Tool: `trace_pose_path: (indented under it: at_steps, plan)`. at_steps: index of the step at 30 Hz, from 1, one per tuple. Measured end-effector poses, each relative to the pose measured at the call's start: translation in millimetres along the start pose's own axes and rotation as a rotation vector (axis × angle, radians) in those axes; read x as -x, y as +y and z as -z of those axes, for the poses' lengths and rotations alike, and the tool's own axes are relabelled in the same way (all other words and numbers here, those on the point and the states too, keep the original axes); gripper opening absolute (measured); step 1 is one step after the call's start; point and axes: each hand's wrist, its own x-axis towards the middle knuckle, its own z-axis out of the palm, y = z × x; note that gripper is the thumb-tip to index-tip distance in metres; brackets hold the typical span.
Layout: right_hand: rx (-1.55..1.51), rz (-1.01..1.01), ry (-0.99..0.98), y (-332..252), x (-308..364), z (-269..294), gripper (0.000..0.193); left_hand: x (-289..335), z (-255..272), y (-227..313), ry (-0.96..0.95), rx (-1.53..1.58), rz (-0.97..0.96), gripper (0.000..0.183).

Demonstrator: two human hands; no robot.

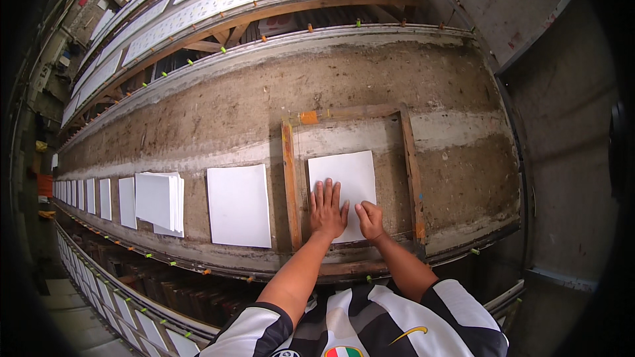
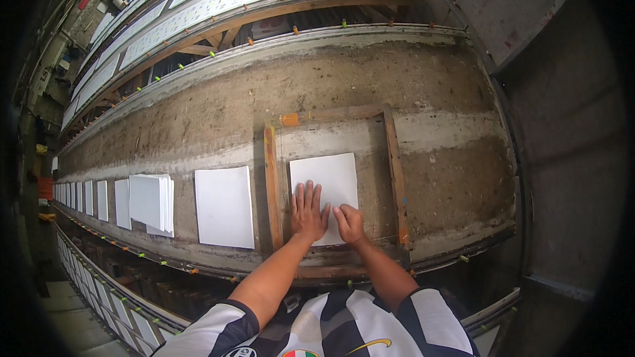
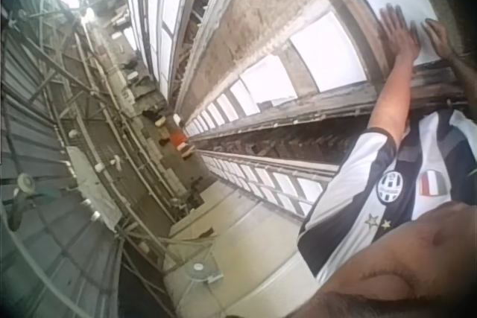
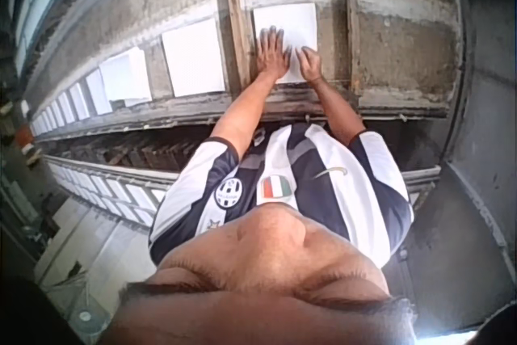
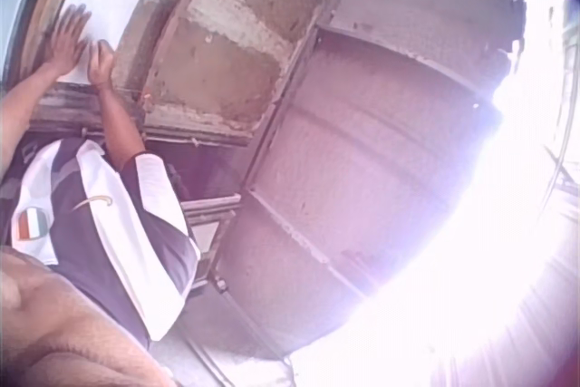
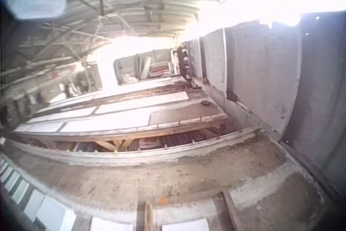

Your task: The person picks up white rectangular panels from a stack and places them one by one into a wooden frame on a conveyor belt. The person smooths each panel into the frame before moving to the next one.

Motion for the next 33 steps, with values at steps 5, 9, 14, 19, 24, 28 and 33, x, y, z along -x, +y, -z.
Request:
trace_pose_path:
  at_steps: [5, 9, 14, 19, 24, 28, 33]
  plan:
    - [0.053, 0.017, 0.014, 17, 12, -1, 0.035, 3, 4, 1, -0.036, -0.027, 0.009, 0.069]
    - [0.032, 0.023, 0.011, 4, 0, 4, 0.034, 0, 1, 1, 0.004, -0.01, 0.007, 0.069]
    - [0.092, 0.004, 0.0, 15, -19, 2, 0.036, 1, -3, 1, 0.028, -0.044, 0.001, 0.069]
    - [0.038, -0.075, -0.004, 12, -33, 12, 0.038, 2, -14, -7, 0.134, 0.052, -0.065, 0.065]
    - [0.588, 0.045, 0.19, -22, -19, 62, 0.03, 1, -4, -45, 0.146, 0.455, -0.128, 0.061]
    - [0.89, -0.194, 0.299, -33, 8, 119, 0.054, 42, 34, -59, 0.432, 0.625, 0.12, 0.063]
    - [0.871, -0.411, 0.15, -27, 36, 143, 0.067, 89, 16, -75, 0.316, 0.463, 0.369, 0.067]
